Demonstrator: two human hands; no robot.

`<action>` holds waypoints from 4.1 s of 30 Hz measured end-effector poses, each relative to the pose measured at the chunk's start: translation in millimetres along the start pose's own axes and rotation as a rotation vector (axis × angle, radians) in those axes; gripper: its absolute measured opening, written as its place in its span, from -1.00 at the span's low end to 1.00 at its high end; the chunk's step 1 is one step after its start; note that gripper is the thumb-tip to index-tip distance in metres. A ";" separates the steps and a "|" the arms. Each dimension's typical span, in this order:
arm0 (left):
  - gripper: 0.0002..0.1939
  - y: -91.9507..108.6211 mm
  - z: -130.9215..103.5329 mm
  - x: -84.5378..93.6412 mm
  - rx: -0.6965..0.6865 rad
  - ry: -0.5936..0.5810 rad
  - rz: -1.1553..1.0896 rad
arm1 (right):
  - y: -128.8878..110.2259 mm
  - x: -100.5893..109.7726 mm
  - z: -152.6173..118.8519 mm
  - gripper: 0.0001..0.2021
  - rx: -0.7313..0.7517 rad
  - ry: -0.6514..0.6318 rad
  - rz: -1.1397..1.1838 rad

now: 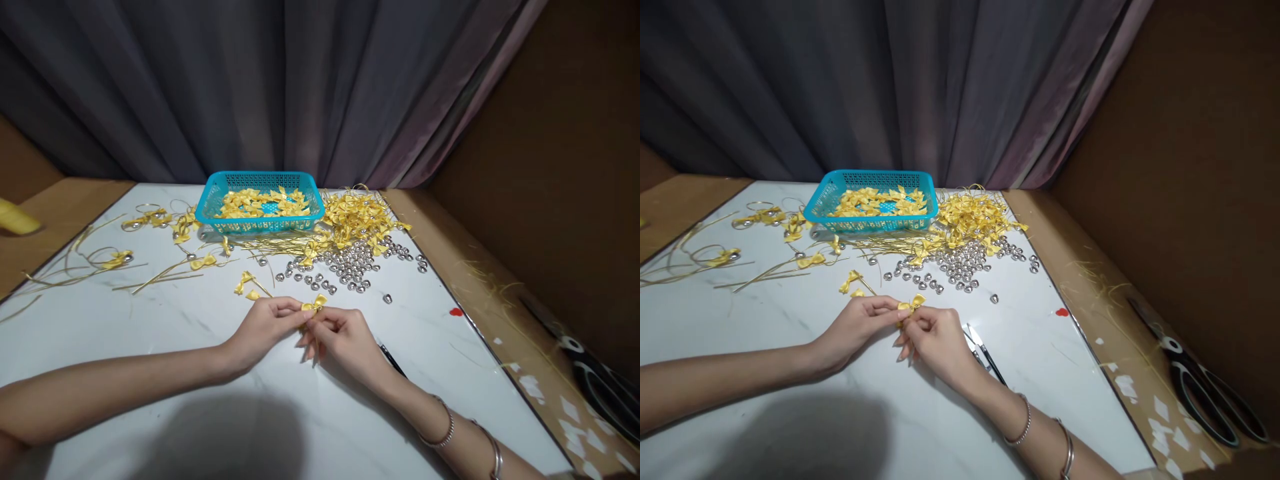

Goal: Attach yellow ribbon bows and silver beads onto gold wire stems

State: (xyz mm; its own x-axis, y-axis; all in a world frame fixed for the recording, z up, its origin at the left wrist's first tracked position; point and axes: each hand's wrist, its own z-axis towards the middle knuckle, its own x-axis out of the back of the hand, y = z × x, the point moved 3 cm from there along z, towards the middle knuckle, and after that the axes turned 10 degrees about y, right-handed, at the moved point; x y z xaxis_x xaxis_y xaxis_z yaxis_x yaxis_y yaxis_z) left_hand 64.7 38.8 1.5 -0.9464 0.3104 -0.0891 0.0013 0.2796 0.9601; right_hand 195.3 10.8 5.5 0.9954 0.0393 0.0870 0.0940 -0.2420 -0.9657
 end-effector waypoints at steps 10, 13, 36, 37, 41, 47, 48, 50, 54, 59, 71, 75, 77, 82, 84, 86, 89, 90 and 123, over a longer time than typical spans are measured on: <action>-0.80 1.2 4.3 3.8 0.003 0.083 0.080 | -9.0 10.0 -4.3 -0.78 0.109 0.048 -0.231; -0.78 1.7 4.9 5.5 -0.014 0.123 0.140 | -19.2 23.0 -5.9 -0.80 0.182 0.228 -0.261; -0.82 4.8 4.6 9.4 -0.517 0.185 0.565 | -18.0 32.0 4.9 -0.87 0.159 0.081 -0.286; -0.82 4.2 4.7 9.4 -0.517 0.181 0.573 | -20.4 30.5 3.0 -0.88 0.219 0.064 -0.322; -0.83 1.7 2.6 7.3 -0.607 0.133 0.622 | -27.9 23.9 -3.6 -0.86 0.475 0.022 -0.387; -0.82 -1.1 -1.8 2.3 -0.784 0.038 0.672 | -26.0 18.7 -3.0 -0.84 0.590 0.057 -0.433; -0.81 -1.5 -1.8 2.2 -0.790 0.039 0.679 | -25.8 18.8 -2.2 -0.84 0.587 0.065 -0.437; -0.81 -1.9 -1.8 2.0 -0.797 0.038 0.682 | -25.7 19.8 -0.4 -0.84 0.566 0.082 -0.447; -0.84 -0.5 -4.0 0.2 -0.848 0.000 0.668 | -24.8 23.7 2.8 -0.83 0.479 0.116 -0.466; -0.84 2.2 -5.1 0.2 -0.851 0.017 0.648 | -25.1 28.8 2.3 -0.83 0.418 0.145 -0.474; -0.82 1.4 1.0 5.9 -0.671 0.110 0.626 | -29.2 26.1 -6.2 -0.83 0.536 -0.018 -0.571; -0.81 2.4 -1.5 2.8 -0.767 0.042 0.664 | -30.2 21.0 -8.0 -0.83 0.500 -0.052 -0.503; -0.82 3.2 -3.9 1.0 -0.833 -0.005 0.692 | -29.2 19.8 -6.5 -0.83 0.451 -0.024 -0.450; -0.83 2.8 -7.7 -1.2 -0.935 -0.038 0.747 | -19.8 20.5 -0.4 -0.82 0.196 -0.006 -0.265; -0.81 1.3 -7.5 -1.4 -0.930 -0.045 0.749 | -18.0 21.8 0.9 -0.81 0.130 0.000 -0.226; -0.81 -0.1 -7.3 -1.4 -0.927 -0.051 0.744 | -18.2 23.0 1.6 -0.82 0.101 0.005 -0.212; -0.81 -0.8 -8.0 -1.3 -0.948 -0.065 0.732 | -19.5 24.0 2.3 -0.83 0.069 0.010 -0.202; -0.82 -0.7 -8.5 -1.3 -0.959 -0.071 0.726 | -19.9 24.4 2.5 -0.84 0.061 0.014 -0.201; -0.73 1.3 5.2 4.3 -0.127 -0.001 0.284 | -4.2 7.0 -14.0 -0.85 0.575 0.022 -0.964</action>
State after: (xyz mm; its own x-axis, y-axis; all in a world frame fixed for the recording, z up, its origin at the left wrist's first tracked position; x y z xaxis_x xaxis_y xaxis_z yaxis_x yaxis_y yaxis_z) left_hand 62.4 45.2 1.0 -0.9137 0.3606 0.1876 0.2255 0.0659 0.9720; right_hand 202.1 -1.5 13.6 0.5114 -0.0495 0.8579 0.8091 0.3641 -0.4613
